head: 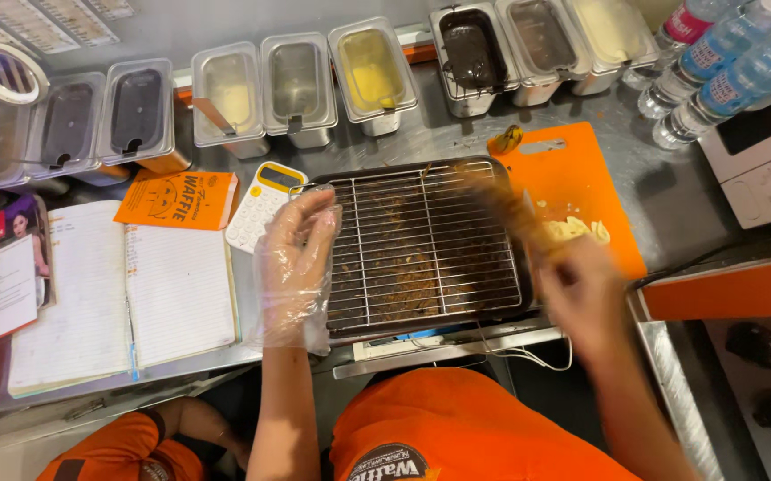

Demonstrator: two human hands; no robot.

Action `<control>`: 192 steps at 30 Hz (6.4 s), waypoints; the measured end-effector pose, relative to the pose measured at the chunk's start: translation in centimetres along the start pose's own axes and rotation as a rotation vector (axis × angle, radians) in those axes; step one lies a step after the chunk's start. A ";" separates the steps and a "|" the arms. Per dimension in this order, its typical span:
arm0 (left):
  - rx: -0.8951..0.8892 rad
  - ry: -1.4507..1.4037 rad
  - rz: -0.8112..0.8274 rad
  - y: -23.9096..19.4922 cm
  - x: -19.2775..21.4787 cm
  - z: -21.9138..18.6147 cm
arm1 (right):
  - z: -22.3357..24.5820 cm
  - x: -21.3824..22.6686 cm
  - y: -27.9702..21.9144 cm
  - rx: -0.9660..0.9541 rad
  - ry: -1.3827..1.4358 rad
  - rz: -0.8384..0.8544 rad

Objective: The person removes a cooked waffle from a waffle iron and places it on a wire rack. They spread a dark chocolate-like topping over the waffle and then place sliced banana pieces on top.

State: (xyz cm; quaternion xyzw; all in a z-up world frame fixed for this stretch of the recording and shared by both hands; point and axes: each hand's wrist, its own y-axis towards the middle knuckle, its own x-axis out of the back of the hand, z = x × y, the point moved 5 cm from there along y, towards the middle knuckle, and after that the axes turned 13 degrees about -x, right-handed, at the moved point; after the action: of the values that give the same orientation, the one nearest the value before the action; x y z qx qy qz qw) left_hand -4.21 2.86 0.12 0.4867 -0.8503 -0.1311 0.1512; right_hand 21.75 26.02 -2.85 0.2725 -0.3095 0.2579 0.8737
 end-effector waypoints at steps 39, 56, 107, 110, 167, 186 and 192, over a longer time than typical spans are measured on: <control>-0.554 0.584 0.397 2.2 -3.1 -4.5 | 0.0 3.0 2.5 0.319 -0.426 -0.125; 0.518 -0.065 0.158 -1.0 -4.6 8.0 | -3.6 -6.6 -2.8 -0.384 0.227 0.466; -0.451 1.156 1.195 -1.4 -9.6 10.0 | -2.5 -7.0 5.2 0.102 -0.100 0.809; -0.451 1.198 1.211 -1.6 -9.9 10.7 | -3.9 -6.7 7.8 -0.012 -0.158 0.676; -0.046 1.182 0.931 0.1 -8.6 10.5 | -1.9 -8.4 4.5 0.125 0.068 0.939; -0.492 0.732 1.044 0.4 -6.6 9.0 | -5.5 -5.5 6.2 -0.080 -0.018 0.637; -0.056 1.088 0.576 -4.8 -7.1 8.6 | -5.0 -7.1 3.2 -0.045 0.037 0.917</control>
State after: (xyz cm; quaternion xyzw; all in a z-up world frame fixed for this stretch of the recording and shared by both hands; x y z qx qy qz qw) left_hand -0.36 7.31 -10.51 0.2306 -0.7450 0.1599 0.6052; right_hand 16.96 29.44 -10.00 0.0836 -0.3881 0.6159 0.6805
